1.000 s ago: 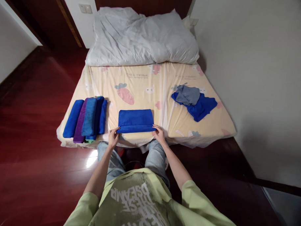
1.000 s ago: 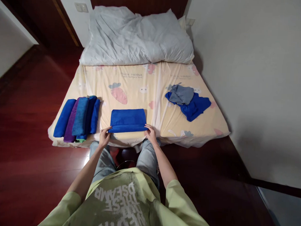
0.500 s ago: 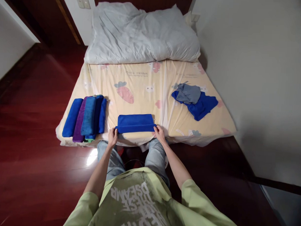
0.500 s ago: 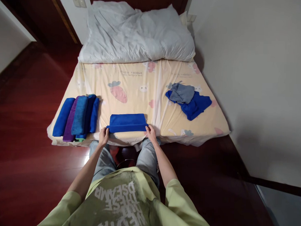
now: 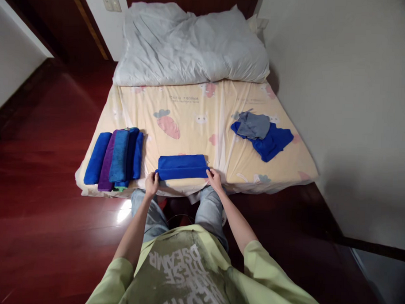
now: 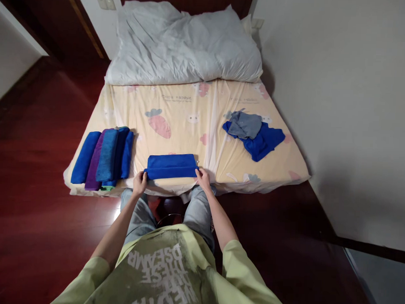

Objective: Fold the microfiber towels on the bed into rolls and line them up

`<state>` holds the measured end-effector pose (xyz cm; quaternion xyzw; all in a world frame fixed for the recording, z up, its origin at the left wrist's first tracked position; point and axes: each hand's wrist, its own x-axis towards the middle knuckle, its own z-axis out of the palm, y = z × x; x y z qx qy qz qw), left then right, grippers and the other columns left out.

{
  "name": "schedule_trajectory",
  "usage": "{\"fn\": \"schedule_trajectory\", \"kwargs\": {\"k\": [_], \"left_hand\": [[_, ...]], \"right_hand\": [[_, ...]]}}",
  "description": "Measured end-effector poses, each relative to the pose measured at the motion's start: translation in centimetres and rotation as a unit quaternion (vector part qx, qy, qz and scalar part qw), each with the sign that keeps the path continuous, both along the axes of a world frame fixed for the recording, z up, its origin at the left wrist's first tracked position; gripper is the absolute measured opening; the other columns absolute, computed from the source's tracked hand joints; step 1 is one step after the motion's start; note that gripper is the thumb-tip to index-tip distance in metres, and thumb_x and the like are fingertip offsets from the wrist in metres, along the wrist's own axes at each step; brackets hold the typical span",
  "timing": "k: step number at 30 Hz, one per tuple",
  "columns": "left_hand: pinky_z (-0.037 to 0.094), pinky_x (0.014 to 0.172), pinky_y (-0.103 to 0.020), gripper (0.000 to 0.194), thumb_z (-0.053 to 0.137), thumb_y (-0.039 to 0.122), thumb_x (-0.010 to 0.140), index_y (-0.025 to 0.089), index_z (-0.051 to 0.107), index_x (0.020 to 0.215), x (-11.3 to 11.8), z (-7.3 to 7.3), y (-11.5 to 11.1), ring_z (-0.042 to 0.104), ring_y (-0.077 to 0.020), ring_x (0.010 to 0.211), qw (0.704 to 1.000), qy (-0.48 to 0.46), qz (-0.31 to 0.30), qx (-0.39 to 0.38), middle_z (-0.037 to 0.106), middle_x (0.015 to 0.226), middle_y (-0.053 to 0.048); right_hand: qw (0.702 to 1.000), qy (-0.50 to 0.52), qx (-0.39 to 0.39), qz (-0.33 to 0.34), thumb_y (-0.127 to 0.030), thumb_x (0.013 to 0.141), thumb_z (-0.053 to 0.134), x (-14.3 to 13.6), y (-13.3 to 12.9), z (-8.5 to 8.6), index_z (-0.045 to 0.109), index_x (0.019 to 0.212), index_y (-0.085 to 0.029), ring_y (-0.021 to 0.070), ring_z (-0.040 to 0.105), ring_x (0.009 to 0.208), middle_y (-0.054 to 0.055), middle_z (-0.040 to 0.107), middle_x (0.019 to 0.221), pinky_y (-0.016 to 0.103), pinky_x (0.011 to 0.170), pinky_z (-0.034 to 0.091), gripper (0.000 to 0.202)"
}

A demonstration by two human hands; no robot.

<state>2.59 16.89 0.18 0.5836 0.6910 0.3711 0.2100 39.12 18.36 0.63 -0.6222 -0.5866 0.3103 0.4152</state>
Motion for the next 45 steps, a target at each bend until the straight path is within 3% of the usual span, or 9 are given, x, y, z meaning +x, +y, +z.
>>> {"fn": "schedule_trajectory", "kwargs": {"k": [13, 19, 33, 38, 41, 45], "left_hand": [[0.051, 0.077, -0.038, 0.036, 0.042, 0.049, 0.093, 0.019, 0.062, 0.095, 0.3, 0.0, 0.1, 0.065, -0.0253, 0.082, 1.0, -0.004, 0.02, 0.006, 0.069, 0.089, -0.011], [0.051, 0.076, -0.038, 0.033, 0.047, 0.047, 0.091, 0.019, 0.062, 0.099, 0.7, 0.2, 0.2, 0.065, -0.0242, 0.08, 0.999, -0.013, 0.044, 0.008, 0.068, 0.086, -0.009], [0.051, 0.076, -0.036, 0.029, 0.051, 0.045, 0.09, 0.022, 0.056, 0.106, 0.9, -0.4, 0.0, 0.063, -0.0204, 0.076, 0.998, -0.029, 0.05, 0.022, 0.066, 0.085, -0.005], [0.051, 0.077, -0.035, 0.022, 0.056, 0.042, 0.086, 0.021, 0.054, 0.094, 0.6, 0.2, 0.0, 0.06, -0.0205, 0.08, 0.996, -0.008, 0.069, 0.052, 0.061, 0.088, -0.007], [0.051, 0.077, -0.037, 0.015, 0.056, 0.037, 0.084, 0.022, 0.055, 0.081, 0.3, 1.0, 0.0, 0.058, -0.0226, 0.083, 0.997, 0.012, 0.044, 0.065, 0.06, 0.089, -0.009], [0.048, 0.089, -0.043, 0.01, 0.051, 0.023, 0.082, 0.023, 0.061, 0.077, 0.4, 1.9, 0.0, 0.057, -0.0256, 0.093, 0.997, 0.034, -0.022, 0.073, 0.064, 0.094, -0.01]], "right_hand": [[1.0, 0.008, 0.019, -0.012, -0.058, 0.089, 0.051, -0.2, 0.1, -0.4, 0.062, 0.075, -0.019, 0.0184, 0.057, 0.067, 0.004, 0.064, 0.071, 0.03, 0.068, 0.048, 0.042], [0.997, 0.05, 0.015, -0.051, -0.057, 0.084, 0.058, -0.5, 0.4, -1.3, 0.066, 0.083, -0.018, 0.021, 0.063, 0.069, 0.008, 0.07, 0.076, 0.032, 0.067, 0.051, 0.04], [0.994, 0.065, 0.004, -0.086, -0.053, 0.078, 0.065, -0.6, 0.6, -1.9, 0.063, 0.082, -0.018, 0.0177, 0.06, 0.06, 0.005, 0.065, 0.068, 0.031, 0.062, 0.05, 0.035], [0.994, 0.051, 0.023, -0.091, -0.049, 0.078, 0.067, -0.6, 0.5, -1.7, 0.057, 0.084, -0.02, 0.0153, 0.055, 0.058, 0.0, 0.058, 0.065, 0.029, 0.06, 0.047, 0.031], [0.993, 0.002, 0.057, -0.104, -0.041, 0.078, 0.067, -0.7, 0.5, -1.3, 0.056, 0.084, -0.02, 0.0136, 0.048, 0.058, -0.002, 0.053, 0.067, 0.028, 0.062, 0.046, 0.024], [0.994, -0.03, 0.087, -0.051, -0.032, 0.084, 0.057, -1.1, 0.4, -0.7, 0.061, 0.078, -0.02, 0.0152, 0.051, 0.067, 0.004, 0.058, 0.081, 0.03, 0.069, 0.048, 0.014]]}}
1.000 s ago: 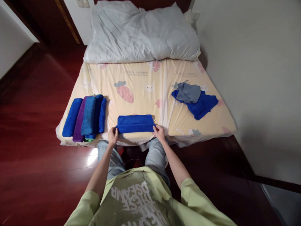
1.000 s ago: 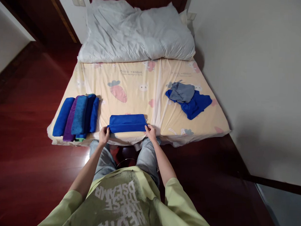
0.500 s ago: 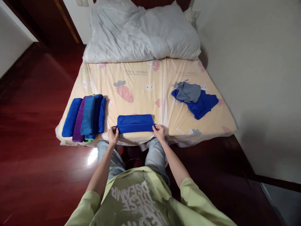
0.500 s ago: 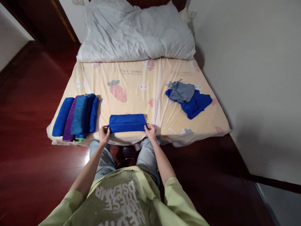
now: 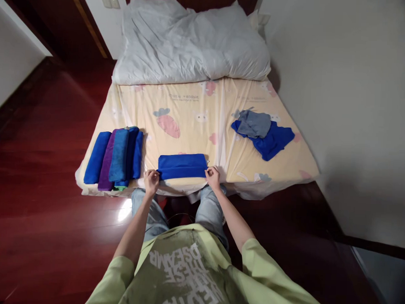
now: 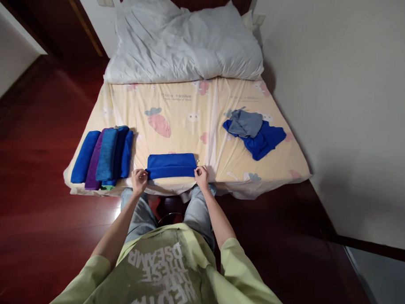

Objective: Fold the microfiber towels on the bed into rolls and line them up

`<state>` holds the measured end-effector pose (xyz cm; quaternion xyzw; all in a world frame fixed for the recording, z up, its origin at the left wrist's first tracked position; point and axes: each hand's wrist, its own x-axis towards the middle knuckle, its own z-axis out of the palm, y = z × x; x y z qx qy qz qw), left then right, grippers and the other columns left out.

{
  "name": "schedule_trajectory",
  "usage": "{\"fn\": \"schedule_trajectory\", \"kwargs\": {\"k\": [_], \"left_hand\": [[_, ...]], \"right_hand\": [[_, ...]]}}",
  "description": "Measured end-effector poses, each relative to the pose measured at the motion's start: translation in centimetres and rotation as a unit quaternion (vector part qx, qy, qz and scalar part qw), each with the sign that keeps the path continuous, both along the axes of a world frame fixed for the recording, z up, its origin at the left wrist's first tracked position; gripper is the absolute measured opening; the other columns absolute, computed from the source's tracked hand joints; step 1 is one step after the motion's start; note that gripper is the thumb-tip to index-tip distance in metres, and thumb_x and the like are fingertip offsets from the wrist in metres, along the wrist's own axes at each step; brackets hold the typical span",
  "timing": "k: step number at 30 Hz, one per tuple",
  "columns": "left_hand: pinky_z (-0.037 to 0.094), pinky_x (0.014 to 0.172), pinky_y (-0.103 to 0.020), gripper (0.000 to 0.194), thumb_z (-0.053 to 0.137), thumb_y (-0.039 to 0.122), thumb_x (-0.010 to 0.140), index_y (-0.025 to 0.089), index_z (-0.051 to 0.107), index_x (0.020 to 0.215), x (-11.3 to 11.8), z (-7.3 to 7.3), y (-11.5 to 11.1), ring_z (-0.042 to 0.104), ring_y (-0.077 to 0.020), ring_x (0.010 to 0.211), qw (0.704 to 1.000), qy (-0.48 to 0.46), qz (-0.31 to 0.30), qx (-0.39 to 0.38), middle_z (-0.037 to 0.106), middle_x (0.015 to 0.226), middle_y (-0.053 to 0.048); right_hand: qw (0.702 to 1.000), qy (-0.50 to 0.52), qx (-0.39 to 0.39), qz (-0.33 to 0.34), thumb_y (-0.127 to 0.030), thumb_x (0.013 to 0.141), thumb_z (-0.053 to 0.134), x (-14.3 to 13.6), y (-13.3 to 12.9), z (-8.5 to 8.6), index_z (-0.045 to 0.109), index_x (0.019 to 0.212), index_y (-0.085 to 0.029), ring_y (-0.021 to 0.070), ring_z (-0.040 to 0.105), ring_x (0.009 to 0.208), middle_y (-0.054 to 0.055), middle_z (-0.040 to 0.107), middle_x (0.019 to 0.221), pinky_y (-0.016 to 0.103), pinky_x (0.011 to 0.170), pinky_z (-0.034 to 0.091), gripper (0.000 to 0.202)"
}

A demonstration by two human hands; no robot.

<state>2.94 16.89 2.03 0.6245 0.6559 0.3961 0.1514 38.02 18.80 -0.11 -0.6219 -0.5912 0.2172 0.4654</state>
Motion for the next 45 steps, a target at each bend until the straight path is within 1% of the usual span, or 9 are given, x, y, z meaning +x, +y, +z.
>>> {"fn": "schedule_trajectory", "kwargs": {"k": [4, 12, 18, 24, 28, 32, 36, 41, 45], "left_hand": [[0.045, 0.096, -0.043, 0.022, 0.045, 0.017, 0.083, 0.024, 0.067, 0.083, 0.0, 0.1, 0.0, 0.059, -0.0247, 0.098, 0.998, 0.001, -0.057, -0.011, 0.07, 0.094, -0.006], [0.043, 0.1, -0.043, 0.027, 0.044, 0.025, 0.09, 0.022, 0.07, 0.099, -0.4, -0.7, -0.1, 0.06, -0.0242, 0.105, 0.997, 0.014, -0.076, -0.011, 0.07, 0.108, -0.007], [0.041, 0.104, -0.043, 0.038, 0.061, 0.039, 0.083, 0.021, 0.067, 0.116, -0.8, -1.1, -0.4, 0.056, -0.0262, 0.116, 0.993, 0.044, -0.113, -0.003, 0.066, 0.119, -0.008], [0.04, 0.106, -0.044, 0.04, 0.057, 0.028, 0.081, 0.022, 0.065, 0.12, -0.8, -1.2, -0.1, 0.056, -0.026, 0.119, 0.993, 0.034, -0.114, -0.01, 0.066, 0.125, -0.007], [0.04, 0.106, -0.044, 0.038, 0.051, 0.02, 0.083, 0.022, 0.065, 0.119, -0.5, -1.0, 0.3, 0.058, -0.0238, 0.119, 0.995, -0.001, -0.104, 0.001, 0.066, 0.126, -0.007], [0.042, 0.104, -0.043, 0.034, 0.048, 0.021, 0.087, 0.021, 0.065, 0.116, -0.4, -0.8, 0.2, 0.057, -0.0233, 0.118, 0.996, -0.037, -0.087, 0.0, 0.066, 0.125, -0.008], [0.05, 0.09, -0.039, 0.032, 0.049, 0.031, 0.091, 0.021, 0.063, 0.119, -0.5, -1.0, 0.0, 0.054, -0.0251, 0.115, 0.995, -0.067, -0.058, -0.039, 0.066, 0.122, -0.01], [0.05, 0.084, -0.039, 0.032, 0.047, 0.041, 0.093, 0.018, 0.06, 0.112, -0.5, -1.5, 0.3, 0.057, -0.0246, 0.097, 0.995, -0.082, -0.004, -0.064, 0.065, 0.103, -0.012], [0.048, 0.085, -0.041, 0.036, 0.039, 0.047, 0.096, 0.018, 0.058, 0.105, -0.3, -1.6, 0.5, 0.059, -0.0249, 0.092, 0.993, -0.088, 0.004, -0.079, 0.064, 0.098, -0.011]], "right_hand": [[0.999, 0.014, 0.005, 0.048, -0.029, 0.089, 0.052, -0.2, -0.1, 0.5, 0.071, 0.088, -0.021, 0.0196, 0.059, 0.081, 0.008, 0.064, 0.094, 0.033, 0.072, 0.051, 0.021], [0.994, 0.025, -0.013, 0.109, -0.027, 0.09, 0.052, 0.9, -0.7, 0.9, 0.073, 0.105, -0.022, 0.0221, 0.062, 0.101, 0.01, 0.065, 0.11, 0.036, 0.085, 0.056, 0.026], [0.981, 0.019, -0.038, 0.188, -0.017, 0.078, 0.058, 2.0, -1.0, 0.7, 0.065, 0.125, -0.023, 0.0199, 0.064, 0.095, 0.011, 0.057, 0.126, 0.028, 0.066, 0.058, 0.048], [0.986, 0.026, -0.038, 0.161, -0.016, 0.077, 0.056, 1.6, -0.8, 0.3, 0.066, 0.125, -0.022, 0.021, 0.063, 0.099, 0.011, 0.057, 0.126, 0.029, 0.067, 0.058, 0.049], [0.988, 0.034, -0.017, 0.147, -0.015, 0.079, 0.052, 1.4, -0.4, 0.7, 0.069, 0.118, -0.02, 0.0234, 0.059, 0.114, 0.011, 0.06, 0.125, 0.036, 0.088, 0.056, 0.043], [0.989, 0.045, -0.015, 0.141, -0.017, 0.081, 0.049, 1.4, -0.2, 1.5, 0.07, 0.112, -0.019, 0.0232, 0.055, 0.123, 0.011, 0.061, 0.13, 0.043, 0.108, 0.043, 0.037], [0.988, 0.068, -0.041, 0.129, -0.028, 0.086, 0.05, 1.4, -0.3, 1.9, 0.066, 0.115, -0.017, 0.0227, 0.06, 0.114, 0.011, 0.066, 0.122, 0.039, 0.103, 0.046, 0.035], [0.991, 0.056, -0.1, 0.064, -0.049, 0.088, 0.053, 1.2, -0.3, 1.5, 0.064, 0.087, -0.017, 0.0181, 0.056, 0.069, 0.003, 0.063, 0.075, 0.031, 0.069, 0.049, 0.033], [0.992, 0.057, -0.096, 0.061, -0.055, 0.089, 0.05, 1.1, -0.2, 1.2, 0.059, 0.079, -0.019, 0.0174, 0.052, 0.066, 0.002, 0.059, 0.071, 0.03, 0.065, 0.046, 0.039]]}}
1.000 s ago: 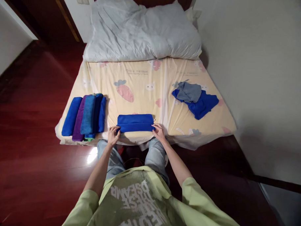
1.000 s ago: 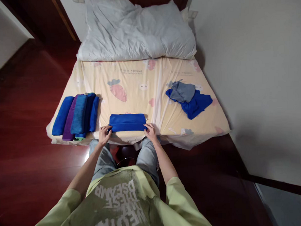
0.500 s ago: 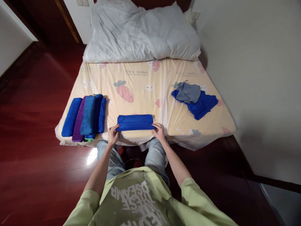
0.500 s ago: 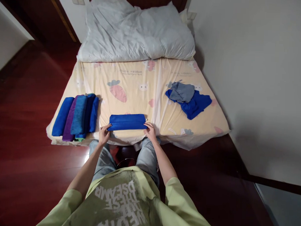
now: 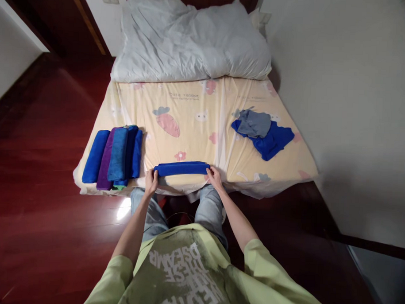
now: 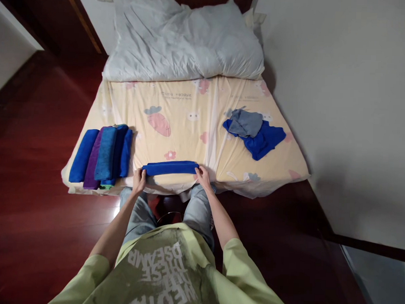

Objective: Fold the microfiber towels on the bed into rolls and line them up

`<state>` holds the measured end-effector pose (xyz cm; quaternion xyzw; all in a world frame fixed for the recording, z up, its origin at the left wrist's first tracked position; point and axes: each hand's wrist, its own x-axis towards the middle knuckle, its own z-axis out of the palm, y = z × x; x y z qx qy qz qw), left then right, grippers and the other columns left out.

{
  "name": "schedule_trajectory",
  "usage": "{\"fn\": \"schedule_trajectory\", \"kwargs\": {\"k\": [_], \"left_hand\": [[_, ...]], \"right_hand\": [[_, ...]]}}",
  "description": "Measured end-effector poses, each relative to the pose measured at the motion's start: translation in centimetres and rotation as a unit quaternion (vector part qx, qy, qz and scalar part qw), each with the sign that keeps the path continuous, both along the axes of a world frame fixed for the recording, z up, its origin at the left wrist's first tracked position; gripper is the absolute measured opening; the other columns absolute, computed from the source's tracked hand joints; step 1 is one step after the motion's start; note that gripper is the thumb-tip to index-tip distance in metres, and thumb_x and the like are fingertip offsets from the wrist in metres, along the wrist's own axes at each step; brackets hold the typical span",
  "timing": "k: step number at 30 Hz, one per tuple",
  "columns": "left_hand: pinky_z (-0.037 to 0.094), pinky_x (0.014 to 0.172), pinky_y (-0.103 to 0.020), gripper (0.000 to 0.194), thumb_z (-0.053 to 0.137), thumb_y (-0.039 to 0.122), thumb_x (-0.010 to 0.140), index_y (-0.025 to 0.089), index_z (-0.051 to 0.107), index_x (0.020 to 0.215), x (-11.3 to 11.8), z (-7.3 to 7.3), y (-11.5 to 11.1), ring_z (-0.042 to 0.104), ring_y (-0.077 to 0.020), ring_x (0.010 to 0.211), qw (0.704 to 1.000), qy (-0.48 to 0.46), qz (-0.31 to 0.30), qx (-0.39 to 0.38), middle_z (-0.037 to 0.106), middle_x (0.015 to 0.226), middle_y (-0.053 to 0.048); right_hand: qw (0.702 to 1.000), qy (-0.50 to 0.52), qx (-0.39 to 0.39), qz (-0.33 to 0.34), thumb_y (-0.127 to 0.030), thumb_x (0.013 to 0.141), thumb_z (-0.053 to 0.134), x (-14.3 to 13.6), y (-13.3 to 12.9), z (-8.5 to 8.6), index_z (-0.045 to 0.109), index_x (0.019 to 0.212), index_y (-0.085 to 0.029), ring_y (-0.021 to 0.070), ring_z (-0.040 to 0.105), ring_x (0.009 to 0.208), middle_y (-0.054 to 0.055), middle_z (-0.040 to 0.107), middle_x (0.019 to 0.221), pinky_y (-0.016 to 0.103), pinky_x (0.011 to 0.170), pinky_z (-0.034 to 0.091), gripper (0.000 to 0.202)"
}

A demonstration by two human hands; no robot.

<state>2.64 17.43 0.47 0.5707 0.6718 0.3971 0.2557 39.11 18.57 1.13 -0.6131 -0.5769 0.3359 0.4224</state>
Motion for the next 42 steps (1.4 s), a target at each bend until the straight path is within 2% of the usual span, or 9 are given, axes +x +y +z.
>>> {"fn": "schedule_trajectory", "kwargs": {"k": [4, 10, 24, 29, 33, 36, 39, 40, 42], "left_hand": [[0.048, 0.083, -0.039, 0.036, 0.039, 0.049, 0.096, 0.019, 0.059, 0.097, 0.2, 0.3, 0.1, 0.06, -0.0246, 0.089, 1.0, 0.007, 0.004, -0.011, 0.064, 0.093, -0.01], [0.047, 0.076, -0.034, 0.037, 0.039, 0.05, 0.095, 0.02, 0.059, 0.088, 0.4, 0.7, 0.2, 0.061, -0.0229, 0.081, 0.999, 0.026, 0.012, -0.024, 0.064, 0.083, -0.008], [0.051, 0.076, -0.035, 0.041, 0.046, 0.054, 0.092, 0.017, 0.063, 0.1, 0.4, 0.1, 0.5, 0.066, -0.0242, 0.083, 0.999, -0.003, 0.034, -0.014, 0.07, 0.089, -0.01], [0.051, 0.075, -0.034, 0.041, 0.048, 0.053, 0.091, 0.017, 0.061, 0.105, 0.4, -0.1, 0.4, 0.066, -0.0232, 0.082, 0.999, -0.009, 0.044, -0.022, 0.07, 0.089, -0.009], [0.05, 0.072, -0.032, 0.037, 0.051, 0.049, 0.091, 0.018, 0.057, 0.109, 0.5, 0.2, 0.3, 0.063, -0.0199, 0.074, 0.999, -0.014, 0.036, -0.011, 0.067, 0.083, -0.005], [0.05, 0.076, -0.035, 0.031, 0.054, 0.043, 0.089, 0.018, 0.058, 0.107, 0.8, 0.6, 0.2, 0.061, -0.0211, 0.078, 0.999, 0.014, 0.046, 0.024, 0.064, 0.088, -0.007], [0.048, 0.089, -0.042, 0.02, 0.056, 0.036, 0.088, 0.02, 0.062, 0.099, 1.0, 1.0, 0.1, 0.058, -0.0266, 0.097, 0.992, 0.093, 0.054, 0.071, 0.061, 0.101, -0.012], [0.046, 0.093, -0.043, 0.017, 0.054, 0.033, 0.088, 0.02, 0.063, 0.096, 1.0, 1.2, 0.1, 0.056, -0.028, 0.103, 0.989, 0.117, 0.035, 0.083, 0.061, 0.105, -0.013], [0.044, 0.098, -0.045, 0.02, 0.047, 0.026, 0.091, 0.022, 0.066, 0.096, 1.1, 1.7, 0.1, 0.053, -0.0284, 0.11, 0.985, 0.143, -0.039, 0.093, 0.062, 0.111, -0.012]], "right_hand": [[1.0, 0.006, -0.008, -0.007, -0.058, 0.089, 0.047, -0.1, 0.1, -0.2, 0.061, 0.084, -0.019, 0.0195, 0.057, 0.072, 0.005, 0.063, 0.078, 0.031, 0.07, 0.046, 0.043], [1.0, -0.008, -0.021, -0.015, -0.064, 0.088, 0.046, -0.3, 0.3, -0.1, 0.063, 0.083, -0.019, 0.0202, 0.057, 0.072, 0.006, 0.064, 0.076, 0.031, 0.07, 0.046, 0.049], [0.999, -0.001, 0.01, -0.036, -0.061, 0.085, 0.054, -0.6, 0.4, -0.4, 0.064, 0.076, -0.018, 0.0175, 0.055, 0.065, 0.003, 0.062, 0.07, 0.029, 0.064, 0.046, 0.046], [0.999, 0.022, 0.008, -0.039, -0.057, 0.083, 0.058, -0.7, 0.5, -0.7, 0.065, 0.079, -0.016, 0.0179, 0.058, 0.067, 0.005, 0.066, 0.074, 0.029, 0.065, 0.047, 0.042], [0.998, 0.024, 0.003, -0.059, -0.055, 0.081, 0.061, -0.8, 0.5, -1.5, 0.065, 0.085, -0.016, 0.0168, 0.057, 0.065, 0.004, 0.064, 0.074, 0.029, 0.064, 0.047, 0.04], [0.998, -0.006, 0.013, -0.069, -0.052, 0.082, 0.061, -1.0, 0.3, -1.4, 0.063, 0.098, -0.016, 0.0162, 0.056, 0.064, 0.003, 0.063, 0.076, 0.029, 0.065, 0.049, 0.039], [0.991, -0.091, 0.062, -0.069, -0.043, 0.086, 0.059, -1.1, 0.0, -0.4, 0.063, 0.106, -0.017, 0.0203, 0.059, 0.081, 0.008, 0.064, 0.091, 0.034, 0.079, 0.051, 0.033], [0.987, -0.13, 0.083, -0.049, -0.037, 0.089, 0.057, -1.1, 0.0, 0.0, 0.064, 0.107, -0.018, 0.0222, 0.059, 0.09, 0.01, 0.064, 0.098, 0.036, 0.086, 0.05, 0.027], [0.971, -0.205, 0.116, 0.037, -0.023, 0.092, 0.049, -1.1, -0.2, 0.9, 0.068, 0.108, -0.02, 0.0247, 0.057, 0.105, 0.012, 0.064, 0.11, 0.04, 0.097, 0.045, 0.025]]}}
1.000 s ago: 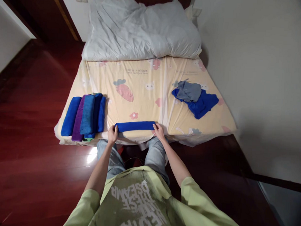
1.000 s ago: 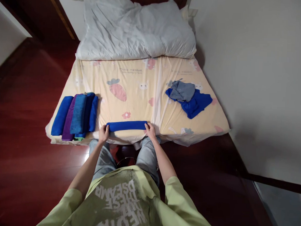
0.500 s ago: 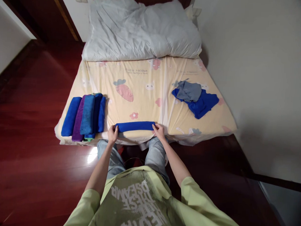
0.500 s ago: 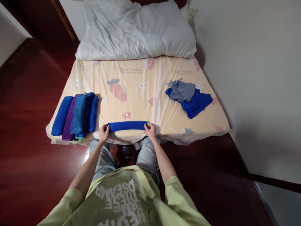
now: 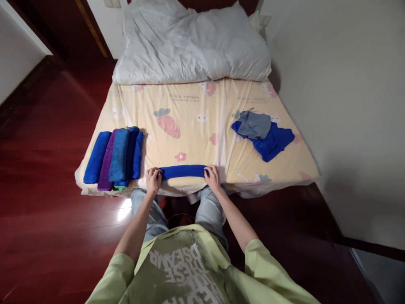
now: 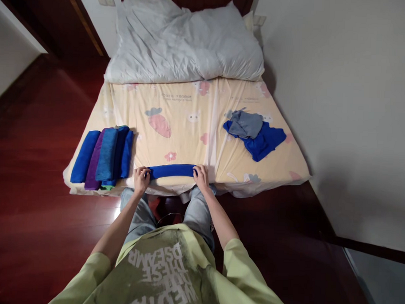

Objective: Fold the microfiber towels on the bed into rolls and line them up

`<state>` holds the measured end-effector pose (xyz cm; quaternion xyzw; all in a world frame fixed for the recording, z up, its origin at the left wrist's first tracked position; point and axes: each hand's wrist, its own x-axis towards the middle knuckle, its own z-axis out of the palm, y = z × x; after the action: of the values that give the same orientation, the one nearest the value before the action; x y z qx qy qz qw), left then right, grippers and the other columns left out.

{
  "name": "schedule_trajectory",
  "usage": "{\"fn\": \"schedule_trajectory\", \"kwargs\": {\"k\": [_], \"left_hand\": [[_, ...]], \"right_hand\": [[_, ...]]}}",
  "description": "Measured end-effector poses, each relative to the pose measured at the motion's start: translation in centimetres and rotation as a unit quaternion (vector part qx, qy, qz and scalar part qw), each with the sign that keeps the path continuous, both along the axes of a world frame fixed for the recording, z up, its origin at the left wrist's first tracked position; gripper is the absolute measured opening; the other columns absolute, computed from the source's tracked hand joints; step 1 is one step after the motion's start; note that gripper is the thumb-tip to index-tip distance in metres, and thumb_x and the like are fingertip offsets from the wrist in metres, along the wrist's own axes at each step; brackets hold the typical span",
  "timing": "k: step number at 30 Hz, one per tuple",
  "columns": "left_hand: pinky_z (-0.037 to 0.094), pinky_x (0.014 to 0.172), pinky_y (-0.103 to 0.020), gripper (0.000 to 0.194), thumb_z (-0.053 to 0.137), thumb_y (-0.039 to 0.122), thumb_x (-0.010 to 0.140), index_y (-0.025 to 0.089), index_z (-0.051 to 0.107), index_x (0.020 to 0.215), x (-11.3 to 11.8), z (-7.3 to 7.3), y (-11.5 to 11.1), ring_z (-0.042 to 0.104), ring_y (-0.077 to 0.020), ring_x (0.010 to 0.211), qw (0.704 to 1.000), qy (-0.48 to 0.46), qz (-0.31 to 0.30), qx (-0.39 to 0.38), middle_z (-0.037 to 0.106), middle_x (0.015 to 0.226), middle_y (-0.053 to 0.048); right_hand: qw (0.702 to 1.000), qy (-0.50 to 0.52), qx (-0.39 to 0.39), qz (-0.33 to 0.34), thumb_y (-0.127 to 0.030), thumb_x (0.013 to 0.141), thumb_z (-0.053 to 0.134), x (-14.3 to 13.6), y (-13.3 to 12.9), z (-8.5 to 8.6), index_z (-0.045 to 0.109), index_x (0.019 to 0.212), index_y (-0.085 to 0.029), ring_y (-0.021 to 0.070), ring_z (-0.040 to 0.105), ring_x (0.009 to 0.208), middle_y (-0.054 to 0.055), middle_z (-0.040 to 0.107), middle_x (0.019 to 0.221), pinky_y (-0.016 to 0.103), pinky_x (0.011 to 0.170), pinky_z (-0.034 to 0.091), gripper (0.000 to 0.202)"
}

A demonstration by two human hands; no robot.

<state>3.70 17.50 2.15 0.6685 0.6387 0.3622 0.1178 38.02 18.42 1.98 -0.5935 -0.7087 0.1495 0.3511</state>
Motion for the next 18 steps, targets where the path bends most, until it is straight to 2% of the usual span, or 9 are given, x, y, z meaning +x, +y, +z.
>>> {"fn": "schedule_trajectory", "kwargs": {"k": [2, 5, 8, 10, 15, 18], "left_hand": [[0.041, 0.102, -0.046, 0.026, 0.042, 0.023, 0.093, 0.023, 0.066, 0.104, -0.1, 0.7, -0.1, 0.052, -0.0281, 0.115, 0.997, 0.019, -0.077, -0.011, 0.064, 0.116, -0.011], [0.034, 0.11, -0.048, 0.033, 0.051, 0.031, 0.091, 0.023, 0.062, 0.121, -0.4, 1.7, -0.2, 0.048, -0.0302, 0.126, 0.989, 0.04, -0.14, -0.031, 0.06, 0.13, -0.011], [0.031, 0.112, -0.051, 0.046, 0.061, 0.036, 0.085, 0.021, 0.058, 0.128, -0.7, 2.2, 0.1, 0.046, -0.0335, 0.13, 0.983, 0.062, -0.167, -0.042, 0.057, 0.136, -0.014], [0.031, 0.111, -0.052, 0.045, 0.063, 0.033, 0.083, 0.02, 0.059, 0.126, -0.7, 2.2, 0.6, 0.048, -0.0349, 0.127, 0.98, 0.086, -0.174, -0.042, 0.058, 0.133, -0.016], [0.036, 0.103, -0.053, 0.041, 0.058, 0.018, 0.081, 0.016, 0.061, 0.121, -0.8, 2.0, 2.6, 0.054, -0.0373, 0.114, 0.96, 0.183, -0.205, -0.046, 0.063, 0.118, -0.021], [0.037, 0.1, -0.053, 0.04, 0.051, 0.011, 0.082, 0.017, 0.062, 0.12, -0.9, 2.1, 3.4, 0.056, -0.0362, 0.108, 0.956, 0.193, -0.217, -0.045, 0.065, 0.111, -0.02]], "right_hand": [[0.994, -0.067, 0.005, 0.082, -0.014, 0.092, 0.043, 0.1, -0.1, 0.7, 0.07, 0.112, -0.021, 0.0255, 0.055, 0.111, 0.011, 0.065, 0.114, 0.043, 0.102, 0.042, 0.034], [0.985, -0.117, 0.008, 0.123, -0.016, 0.093, 0.044, 0.2, -0.4, 1.4, 0.066, 0.124, -0.02, 0.0274, 0.052, 0.118, 0.011, 0.064, 0.122, 0.045, 0.103, 0.04, 0.038], [0.98, -0.151, 0.003, 0.126, -0.028, 0.093, 0.052, 0.2, -0.4, 1.7, 0.061, 0.132, -0.018, 0.0304, 0.049, 0.125, 0.013, 0.061, 0.13, 0.047, 0.104, 0.038, 0.041], [0.976, -0.18, -0.004, 0.125, -0.033, 0.094, 0.054, 0.1, -0.1, 2.0, 0.06, 0.132, -0.017, 0.031, 0.049, 0.124, 0.014, 0.061, 0.129, 0.047, 0.104, 0.037, 0.042], [0.958, -0.247, -0.019, 0.145, -0.029, 0.095, 0.055, -0.4, 1.4, 3.0, 0.063, 0.127, -0.016, 0.0303, 0.053, 0.114, 0.017, 0.064, 0.118, 0.044, 0.099, 0.038, 0.036], [0.948, -0.277, -0.014, 0.157, -0.03, 0.094, 0.056, -0.7, 1.8, 3.4, 0.063, 0.126, -0.016, 0.0305, 0.053, 0.112, 0.017, 0.064, 0.117, 0.045, 0.099, 0.037, 0.036]]}}
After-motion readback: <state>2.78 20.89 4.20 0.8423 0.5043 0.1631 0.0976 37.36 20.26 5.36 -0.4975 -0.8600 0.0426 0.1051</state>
